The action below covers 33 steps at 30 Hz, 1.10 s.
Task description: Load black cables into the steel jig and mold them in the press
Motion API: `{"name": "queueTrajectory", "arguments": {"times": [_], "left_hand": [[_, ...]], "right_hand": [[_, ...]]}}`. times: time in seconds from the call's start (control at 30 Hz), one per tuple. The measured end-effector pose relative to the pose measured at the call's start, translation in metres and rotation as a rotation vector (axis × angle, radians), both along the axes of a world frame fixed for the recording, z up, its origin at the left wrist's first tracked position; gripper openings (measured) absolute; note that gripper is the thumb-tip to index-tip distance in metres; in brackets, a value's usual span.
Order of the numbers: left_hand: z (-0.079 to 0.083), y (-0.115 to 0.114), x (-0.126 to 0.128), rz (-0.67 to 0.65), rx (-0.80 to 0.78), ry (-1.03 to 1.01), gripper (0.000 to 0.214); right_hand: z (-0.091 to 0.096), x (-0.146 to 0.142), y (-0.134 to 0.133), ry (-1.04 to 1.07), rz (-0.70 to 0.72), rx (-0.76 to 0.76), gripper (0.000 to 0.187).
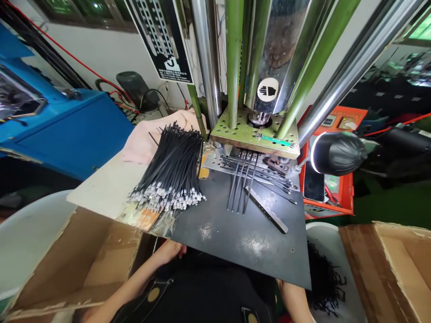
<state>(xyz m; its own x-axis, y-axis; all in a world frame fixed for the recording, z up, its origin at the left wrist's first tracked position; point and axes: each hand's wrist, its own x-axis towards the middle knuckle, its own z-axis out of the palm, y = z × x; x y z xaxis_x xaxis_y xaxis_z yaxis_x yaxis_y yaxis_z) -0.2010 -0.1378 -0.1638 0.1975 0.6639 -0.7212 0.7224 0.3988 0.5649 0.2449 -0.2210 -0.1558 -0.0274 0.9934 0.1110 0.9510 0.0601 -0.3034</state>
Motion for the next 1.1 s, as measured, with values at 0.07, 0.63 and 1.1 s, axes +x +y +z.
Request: {"name": "queueTrajectory", "arguments": {"times": [0.07, 0.63, 1.1], "left_hand": [[-0.006, -0.004, 0.002, 0.008, -0.003, 0.009, 0.044], [0.001, -0.007, 0.011, 0.013, 0.081, 0.038, 0.055], [0.102, -0.003, 0.022, -0.120, 0.797, -0.233, 0.034]], "right_hand": [[0.000, 0.005, -0.003, 0.014, 0.032, -0.061, 0.046], [0.125, -0.037, 0.063, 0.315, 0.303, -0.507, 0.036], [0.114, -0.083, 0.129, 0.223, 0.565, -0.237, 0.023]]}}
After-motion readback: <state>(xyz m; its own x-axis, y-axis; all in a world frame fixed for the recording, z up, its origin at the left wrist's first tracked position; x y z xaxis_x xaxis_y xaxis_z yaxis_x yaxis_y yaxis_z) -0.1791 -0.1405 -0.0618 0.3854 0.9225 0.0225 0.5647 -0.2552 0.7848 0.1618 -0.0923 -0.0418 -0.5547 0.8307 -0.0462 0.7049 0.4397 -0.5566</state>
